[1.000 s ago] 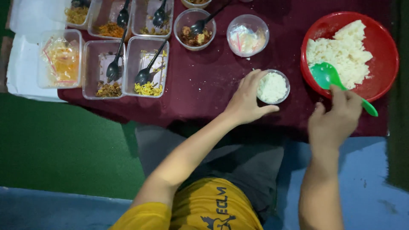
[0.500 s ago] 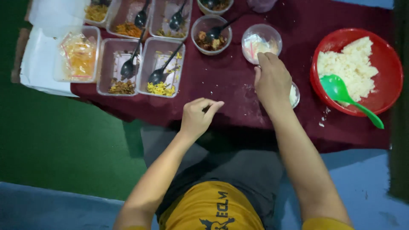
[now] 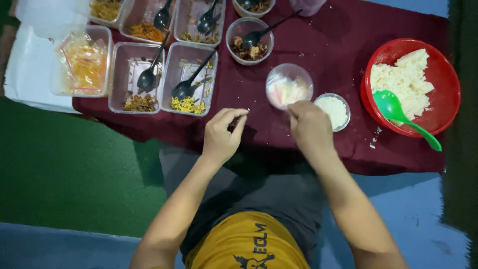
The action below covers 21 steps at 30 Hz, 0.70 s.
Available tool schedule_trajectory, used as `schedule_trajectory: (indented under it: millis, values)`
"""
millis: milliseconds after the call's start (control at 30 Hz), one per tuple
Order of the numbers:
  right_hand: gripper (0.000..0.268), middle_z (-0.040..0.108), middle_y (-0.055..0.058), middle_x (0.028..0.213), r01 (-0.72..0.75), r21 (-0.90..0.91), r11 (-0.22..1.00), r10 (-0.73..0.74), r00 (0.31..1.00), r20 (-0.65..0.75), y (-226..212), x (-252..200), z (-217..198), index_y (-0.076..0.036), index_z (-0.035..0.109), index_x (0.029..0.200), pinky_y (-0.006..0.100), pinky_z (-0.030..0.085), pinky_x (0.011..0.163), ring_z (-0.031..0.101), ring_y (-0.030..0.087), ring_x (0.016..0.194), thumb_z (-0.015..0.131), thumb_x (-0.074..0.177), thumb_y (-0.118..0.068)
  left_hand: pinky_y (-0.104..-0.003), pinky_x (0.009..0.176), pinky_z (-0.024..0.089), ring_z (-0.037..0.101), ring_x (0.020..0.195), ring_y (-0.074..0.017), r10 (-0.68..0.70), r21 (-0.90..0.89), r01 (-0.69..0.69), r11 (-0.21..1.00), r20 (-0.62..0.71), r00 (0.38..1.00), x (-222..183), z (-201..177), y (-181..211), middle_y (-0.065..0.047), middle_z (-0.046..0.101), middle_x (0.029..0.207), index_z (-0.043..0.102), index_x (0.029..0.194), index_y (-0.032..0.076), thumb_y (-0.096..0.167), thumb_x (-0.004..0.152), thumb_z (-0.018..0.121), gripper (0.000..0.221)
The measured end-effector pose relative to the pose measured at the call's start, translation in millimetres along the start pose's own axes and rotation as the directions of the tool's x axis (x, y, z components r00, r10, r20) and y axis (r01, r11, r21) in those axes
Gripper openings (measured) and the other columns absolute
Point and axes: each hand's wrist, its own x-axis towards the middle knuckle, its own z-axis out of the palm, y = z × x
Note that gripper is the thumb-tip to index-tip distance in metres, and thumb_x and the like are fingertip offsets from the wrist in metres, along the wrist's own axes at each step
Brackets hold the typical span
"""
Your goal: Packaging small portions of rice and various toppings into plastic bags using spoons and forks.
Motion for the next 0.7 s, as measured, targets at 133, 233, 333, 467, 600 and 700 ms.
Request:
schedule_trajectory:
  millis: [133, 233, 333, 467, 600, 700]
  values:
    - [0.012, 0.078, 0.007, 0.094, 0.104, -0.01, 0.995, -0.104, 0.995, -0.008, -22, -18, -8, -0.013, 0.08, 0.103, 0.037, 0.062, 0.085, 0.076, 0.028, 0.095, 0.074, 0.096, -0.02, -0.035, 0.072, 0.062, 0.072, 0.088, -0.0274, -0.001, -0.044, 0.002, 0.999, 0.026, 1.0, -3, 6, 4, -0.01, 0.073, 0.1, 0.074, 0.114, 0.01, 0.011, 0.095, 0.074, 0.019]
    - [0.027, 0.077, 0.016, 0.1, 0.143, 0.166, 0.976, -0.124, 0.985, -0.121, -27, -5, -27, -0.005, 0.078, 0.112, 0.043, 0.06, 0.085, 0.074, 0.034, 0.1, 0.08, 0.096, -0.027, -0.046, 0.087, 0.061, 0.067, 0.108, -0.0371, -0.004, -0.062, 0.012, 0.998, 0.133, 0.991, 1, 6, 10, -0.016, 0.065, 0.118, 0.066, 0.129, 0.009, 0.012, 0.098, 0.069, 0.032]
    - [0.016, 0.077, 0.011, 0.098, 0.199, 0.004, 0.98, -0.196, 0.97, -0.143, -17, 18, -33, -0.01, 0.079, 0.111, 0.04, 0.061, 0.085, 0.075, 0.029, 0.098, 0.071, 0.104, -0.022, -0.053, 0.098, 0.056, 0.063, 0.119, -0.0426, -0.002, -0.076, 0.015, 0.997, 0.168, 0.986, 2, 13, 11, -0.018, 0.06, 0.125, 0.063, 0.133, 0.009, 0.008, 0.097, 0.069, 0.036]
    - [0.024, 0.074, 0.003, 0.102, 0.194, -0.197, 0.961, -0.15, 0.965, 0.217, -5, 55, -27, -0.02, 0.075, 0.112, 0.046, 0.064, 0.076, 0.075, 0.029, 0.095, 0.078, 0.088, -0.02, -0.051, 0.103, 0.053, 0.062, 0.12, -0.0401, 0.076, -0.014, -0.074, 0.997, 0.178, 0.981, 4, 23, 5, -0.017, 0.058, 0.128, 0.063, 0.134, 0.011, 0.007, 0.094, 0.073, 0.041]
    - [0.016, 0.075, 0.005, 0.088, 0.276, -0.361, 0.891, -0.152, 0.93, 0.336, 24, 76, 16, -0.022, 0.078, 0.104, 0.047, 0.063, 0.063, 0.077, 0.033, 0.077, 0.068, 0.092, -0.016, -0.056, 0.101, 0.052, 0.061, 0.116, -0.0472, 0.094, 0.094, -0.12, 0.988, 0.246, 0.965, 8, 17, 11, -0.023, 0.055, 0.131, 0.063, 0.132, 0.01, 0.006, 0.09, 0.074, 0.044]
    - [0.007, 0.071, 0.006, 0.076, 0.288, -0.45, 0.845, -0.178, 0.946, 0.27, 19, 72, 15, -0.013, 0.073, 0.091, 0.044, 0.061, 0.055, 0.076, 0.031, 0.069, 0.066, 0.091, -0.013, -0.053, 0.102, 0.054, 0.06, 0.12, -0.0449, 0.044, 0.147, -0.087, 0.985, 0.276, 0.96, 7, 17, 10, -0.02, 0.053, 0.136, 0.063, 0.134, 0.013, 0.008, 0.09, 0.074, 0.045]
